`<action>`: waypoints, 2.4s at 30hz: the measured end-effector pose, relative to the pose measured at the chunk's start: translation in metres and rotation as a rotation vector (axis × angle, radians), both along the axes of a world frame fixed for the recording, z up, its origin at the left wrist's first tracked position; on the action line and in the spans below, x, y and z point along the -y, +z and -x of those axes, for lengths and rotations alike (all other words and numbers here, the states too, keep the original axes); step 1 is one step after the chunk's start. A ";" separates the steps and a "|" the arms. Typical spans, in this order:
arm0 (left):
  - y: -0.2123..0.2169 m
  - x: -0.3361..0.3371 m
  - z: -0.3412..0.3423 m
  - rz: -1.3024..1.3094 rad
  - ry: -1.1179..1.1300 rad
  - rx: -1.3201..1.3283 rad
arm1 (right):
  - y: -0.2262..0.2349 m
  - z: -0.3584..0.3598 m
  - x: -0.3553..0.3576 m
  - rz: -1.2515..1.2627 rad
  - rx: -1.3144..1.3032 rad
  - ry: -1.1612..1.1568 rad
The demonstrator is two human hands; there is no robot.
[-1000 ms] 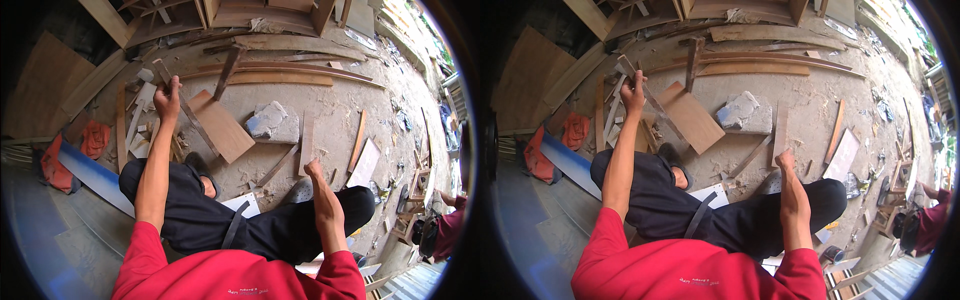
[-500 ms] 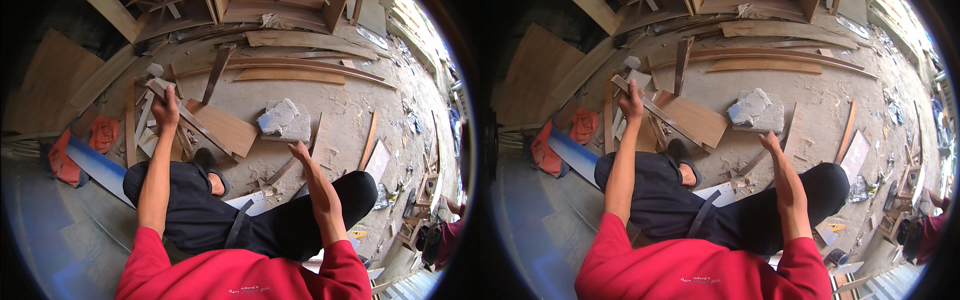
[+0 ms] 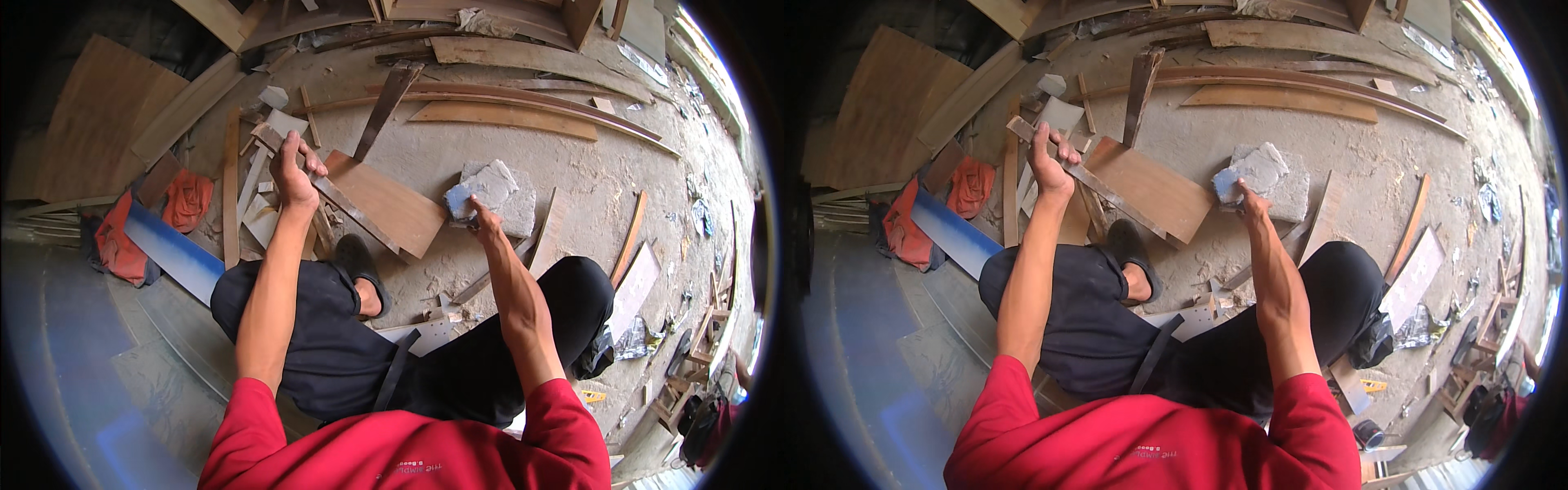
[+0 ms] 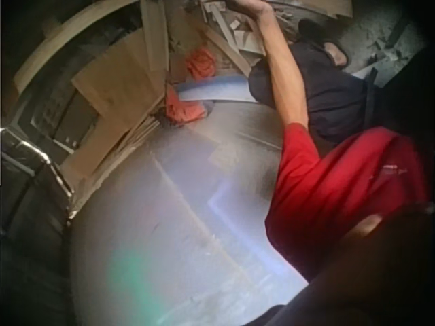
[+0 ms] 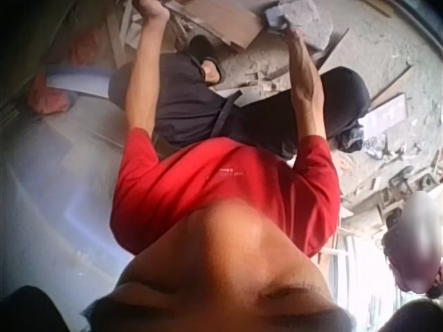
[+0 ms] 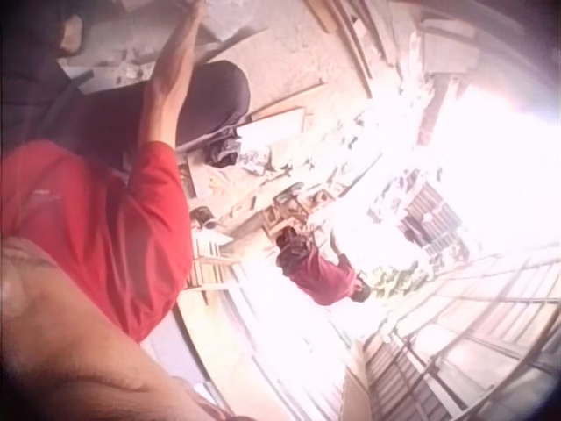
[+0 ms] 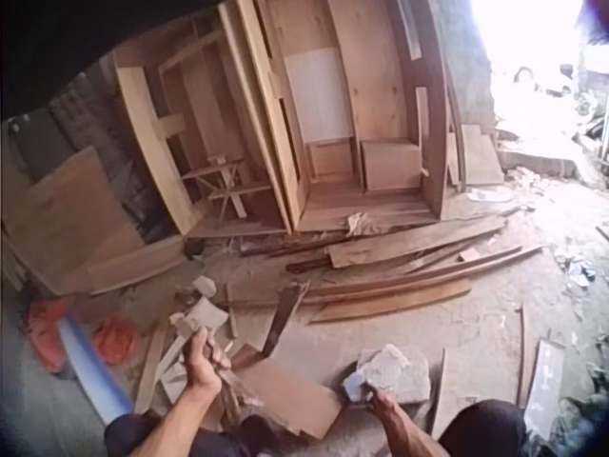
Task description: The person sits on the floor and assembles a small wooden frame by joining two pieces of wood with nails. They use a hammer to drive the nails into the wood and adjust the pieces to ensure alignment.
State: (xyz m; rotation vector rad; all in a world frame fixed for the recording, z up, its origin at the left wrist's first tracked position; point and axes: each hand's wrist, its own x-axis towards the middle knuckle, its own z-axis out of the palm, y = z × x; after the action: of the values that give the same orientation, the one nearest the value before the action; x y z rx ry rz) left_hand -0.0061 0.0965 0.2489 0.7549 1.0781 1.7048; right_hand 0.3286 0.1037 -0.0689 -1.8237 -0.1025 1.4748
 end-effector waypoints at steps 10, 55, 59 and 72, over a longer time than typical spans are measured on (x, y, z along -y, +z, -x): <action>0.017 -0.002 -0.014 -0.049 0.278 -0.054 | 0.003 -0.016 0.009 -0.050 -0.029 0.091; 0.073 -0.051 -0.084 -0.289 0.217 0.021 | 0.077 -0.245 0.148 0.406 0.988 0.575; 0.085 -0.048 -0.090 -0.327 0.219 0.031 | 0.055 -0.246 0.165 0.417 1.020 0.610; 0.101 -0.048 -0.119 -0.375 0.114 0.105 | 0.123 -0.189 0.032 -0.320 1.327 0.776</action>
State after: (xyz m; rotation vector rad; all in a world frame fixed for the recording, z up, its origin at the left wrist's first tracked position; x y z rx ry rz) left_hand 0.1126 0.1444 0.3500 0.8371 0.7488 2.0524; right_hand 0.5175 0.0718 0.0545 -2.2492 -1.7043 0.3194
